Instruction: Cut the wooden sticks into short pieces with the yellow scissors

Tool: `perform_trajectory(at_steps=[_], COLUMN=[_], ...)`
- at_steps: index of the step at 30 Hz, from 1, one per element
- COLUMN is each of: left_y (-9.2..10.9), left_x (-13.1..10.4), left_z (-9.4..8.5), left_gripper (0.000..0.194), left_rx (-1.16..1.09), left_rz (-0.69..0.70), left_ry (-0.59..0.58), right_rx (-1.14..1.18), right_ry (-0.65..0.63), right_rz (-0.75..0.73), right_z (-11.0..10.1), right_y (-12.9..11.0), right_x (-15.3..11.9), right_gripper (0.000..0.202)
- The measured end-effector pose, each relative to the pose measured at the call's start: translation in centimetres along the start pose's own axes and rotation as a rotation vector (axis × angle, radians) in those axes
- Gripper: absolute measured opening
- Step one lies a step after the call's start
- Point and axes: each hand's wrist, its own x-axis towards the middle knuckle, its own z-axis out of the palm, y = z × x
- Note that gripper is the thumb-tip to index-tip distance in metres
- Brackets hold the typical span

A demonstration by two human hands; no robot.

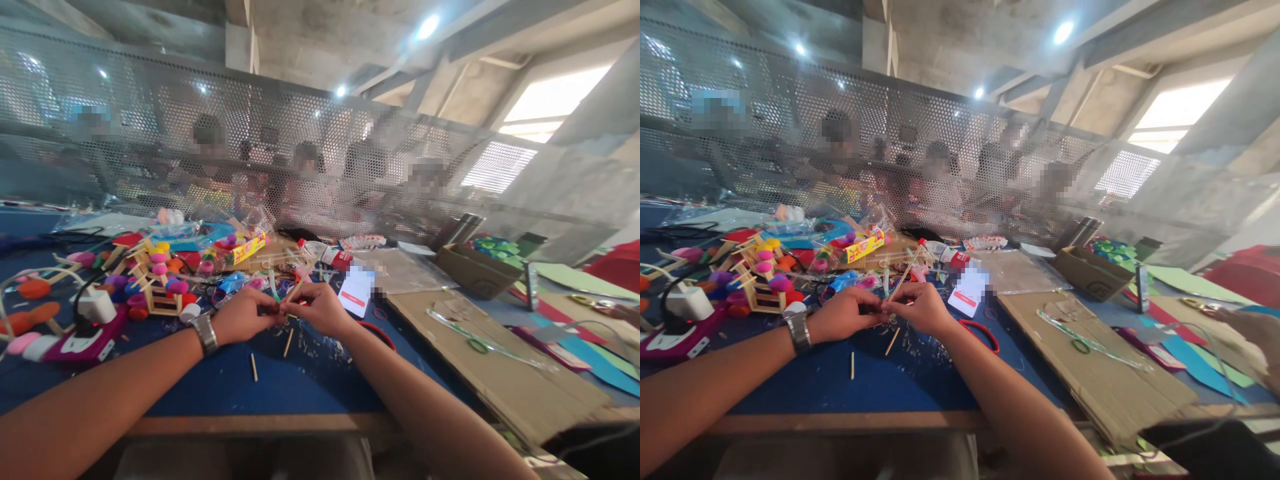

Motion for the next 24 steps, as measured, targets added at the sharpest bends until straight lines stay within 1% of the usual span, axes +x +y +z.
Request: perform_trajectory(at_steps=[4, 9, 11, 19, 24], left_y=[-0.18, -0.45, -0.54, -0.38, -0.33], left_x=[0.08, 0.28, 0.34, 0.27, 0.28], left_z=[0.23, 0.81, 0.94, 0.62, 0.64], left_gripper=[0.03, 0.029, 0.028, 0.027, 0.03], left_rx=[-0.047, -0.332, -0.411, -0.456, -0.497], left_rz=[-0.055, -0.13, -0.145, -0.095, -0.094], left_ry=[0.002, 0.0, 0.013, 0.106, 0.099], right_rx=[-0.03, -0.027, -0.021, -0.03, -0.021], right_ry=[0.043, 0.08, 0.087, 0.141, 0.137], right_rz=[-0.028, -0.072, -0.087, -0.115, -0.117], right_z=[0.14, 0.27, 0.32, 0.37, 0.36], right_y=[-0.09, -0.19, -0.22, -0.27, -0.1], right_x=[-0.04, -0.09, -0.1, -0.17, -0.17], right_gripper=[0.034, 0.031, 0.03, 0.021, 0.019])
